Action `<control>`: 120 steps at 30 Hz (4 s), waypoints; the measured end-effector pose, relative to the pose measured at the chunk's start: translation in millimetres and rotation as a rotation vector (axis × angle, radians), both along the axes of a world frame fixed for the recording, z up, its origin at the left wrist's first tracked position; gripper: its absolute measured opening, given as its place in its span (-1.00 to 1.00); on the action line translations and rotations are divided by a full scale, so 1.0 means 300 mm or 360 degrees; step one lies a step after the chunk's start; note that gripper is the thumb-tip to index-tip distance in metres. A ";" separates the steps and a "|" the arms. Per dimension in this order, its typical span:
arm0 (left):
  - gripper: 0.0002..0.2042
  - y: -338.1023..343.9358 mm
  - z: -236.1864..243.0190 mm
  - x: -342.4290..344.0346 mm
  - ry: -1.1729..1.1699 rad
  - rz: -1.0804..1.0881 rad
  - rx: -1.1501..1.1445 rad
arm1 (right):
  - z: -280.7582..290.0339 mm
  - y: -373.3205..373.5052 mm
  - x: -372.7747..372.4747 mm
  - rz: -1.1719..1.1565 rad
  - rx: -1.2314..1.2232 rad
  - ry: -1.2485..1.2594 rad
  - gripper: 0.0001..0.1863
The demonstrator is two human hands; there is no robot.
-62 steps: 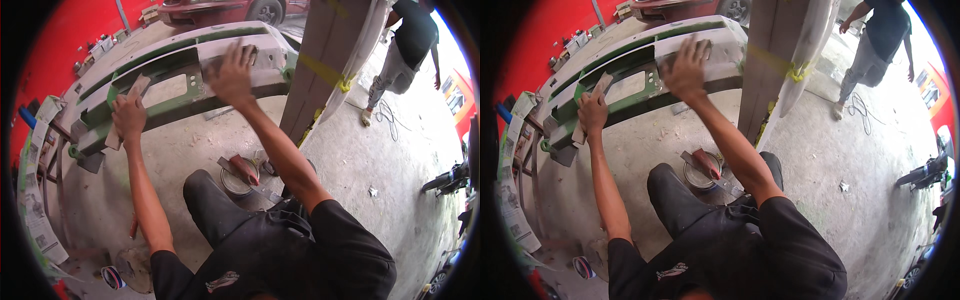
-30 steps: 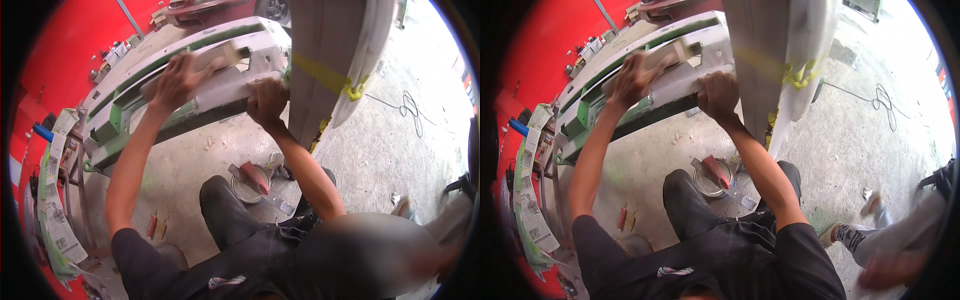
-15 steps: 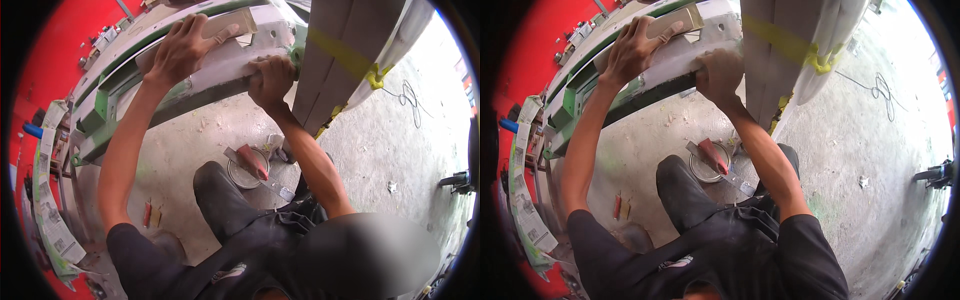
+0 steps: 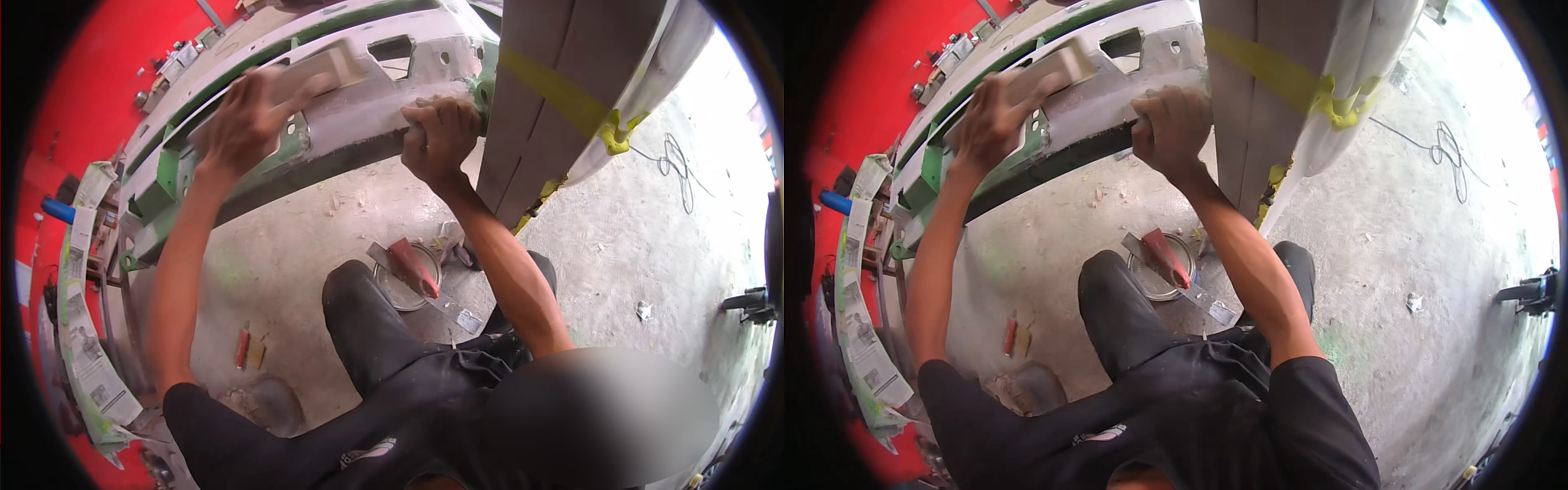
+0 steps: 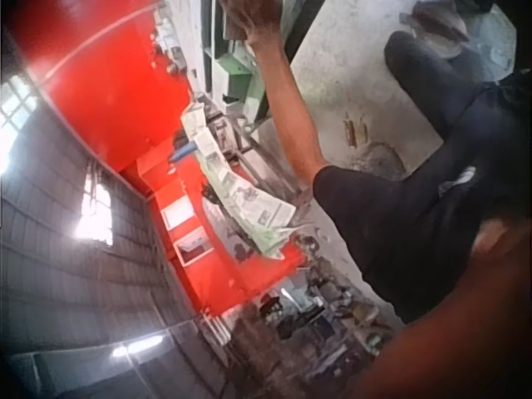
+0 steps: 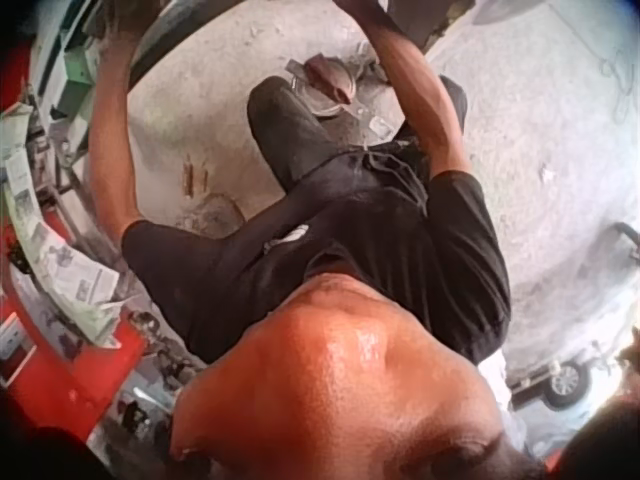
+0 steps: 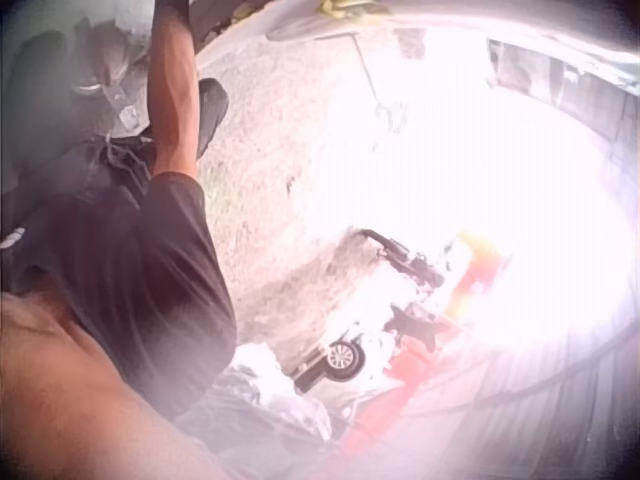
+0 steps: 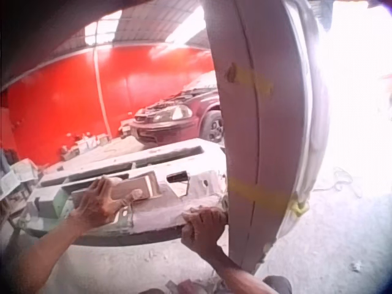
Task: Sand the surface of a car bumper using a sanding block.
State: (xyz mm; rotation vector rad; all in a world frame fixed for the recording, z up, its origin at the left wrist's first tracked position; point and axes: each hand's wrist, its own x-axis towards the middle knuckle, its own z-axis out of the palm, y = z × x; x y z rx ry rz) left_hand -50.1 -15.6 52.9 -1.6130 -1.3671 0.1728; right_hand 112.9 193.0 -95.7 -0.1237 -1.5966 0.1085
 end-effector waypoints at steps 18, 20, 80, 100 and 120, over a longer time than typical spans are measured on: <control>-0.41 0.185 0.037 0.084 -0.0149 -0.0012 0.0044 | -0.005 -0.038 -0.021 -0.0099 -0.0055 -0.0092 -0.79; -0.58 0.196 0.143 0.119 -0.0325 0.0034 0.0162 | -0.016 0.014 -0.008 -0.0068 0.0041 -0.0093 -0.77; -0.63 0.197 0.114 0.062 -0.1172 0.0222 -0.0211 | 0.011 -0.006 -0.009 0.0092 -0.0002 0.0088 -0.84; -0.75 0.292 0.148 -0.021 -0.1189 -0.0029 -0.0140 | 0.031 -0.054 -0.027 -0.0004 0.0020 -0.0028 -0.83; -0.72 0.335 0.150 0.078 -0.1268 0.0082 -0.0066 | 0.027 -0.049 -0.032 0.0026 -0.0042 0.0088 -0.81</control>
